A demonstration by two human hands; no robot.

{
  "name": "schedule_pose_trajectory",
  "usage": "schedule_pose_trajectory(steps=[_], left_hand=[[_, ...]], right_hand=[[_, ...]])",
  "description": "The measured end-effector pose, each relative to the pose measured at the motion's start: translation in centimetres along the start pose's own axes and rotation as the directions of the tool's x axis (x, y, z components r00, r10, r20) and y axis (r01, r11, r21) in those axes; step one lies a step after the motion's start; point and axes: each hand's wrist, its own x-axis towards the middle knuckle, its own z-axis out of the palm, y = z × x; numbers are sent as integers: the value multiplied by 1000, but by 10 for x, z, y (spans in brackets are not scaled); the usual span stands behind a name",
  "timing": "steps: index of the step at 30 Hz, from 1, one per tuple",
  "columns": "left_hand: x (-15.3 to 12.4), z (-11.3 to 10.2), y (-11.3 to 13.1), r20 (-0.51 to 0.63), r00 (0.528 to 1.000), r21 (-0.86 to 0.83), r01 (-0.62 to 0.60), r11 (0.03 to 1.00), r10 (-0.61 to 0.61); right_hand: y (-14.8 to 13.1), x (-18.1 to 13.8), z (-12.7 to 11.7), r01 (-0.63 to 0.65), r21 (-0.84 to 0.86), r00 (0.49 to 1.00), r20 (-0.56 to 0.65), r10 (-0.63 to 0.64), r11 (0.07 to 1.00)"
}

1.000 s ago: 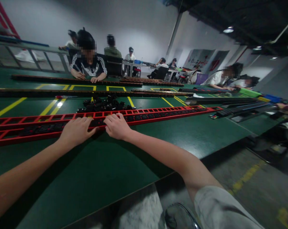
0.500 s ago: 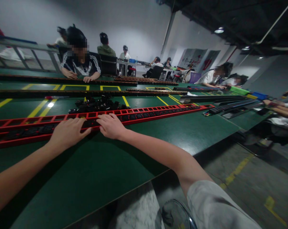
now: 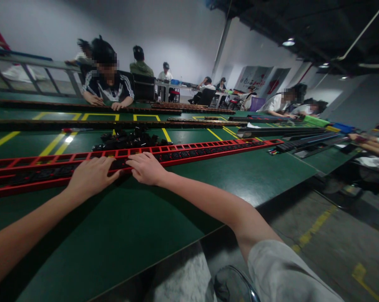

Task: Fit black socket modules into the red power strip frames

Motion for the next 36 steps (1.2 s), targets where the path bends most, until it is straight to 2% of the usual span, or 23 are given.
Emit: schedule_pose_trajectory(steps=[7, 13, 17, 21, 28, 36], left_hand=[[0, 0, 0, -11, 1000, -34, -7, 999, 7], [0, 2, -1, -11, 1000, -53, -8, 999, 8], [1, 6, -1, -68, 998, -88, -15, 996, 9], [0, 5, 1, -102, 995, -112, -22, 993, 11], [0, 0, 4, -93, 996, -118, -13, 993, 2], [-1, 3, 4, -106, 994, -84, -19, 996, 10]], right_hand=[[0, 1, 2, 41, -41, 998, 54, -39, 998], [1, 1, 1, 60, -35, 997, 47, -58, 998], [3, 1, 2, 53, -8, 999, 11, -53, 999], [2, 1, 0, 68, -19, 997, 31, -67, 998], [4, 1, 0, 72, -4, 997, 25, -72, 997], [6, 1, 5, 76, 8, 997, 3, -76, 997]])
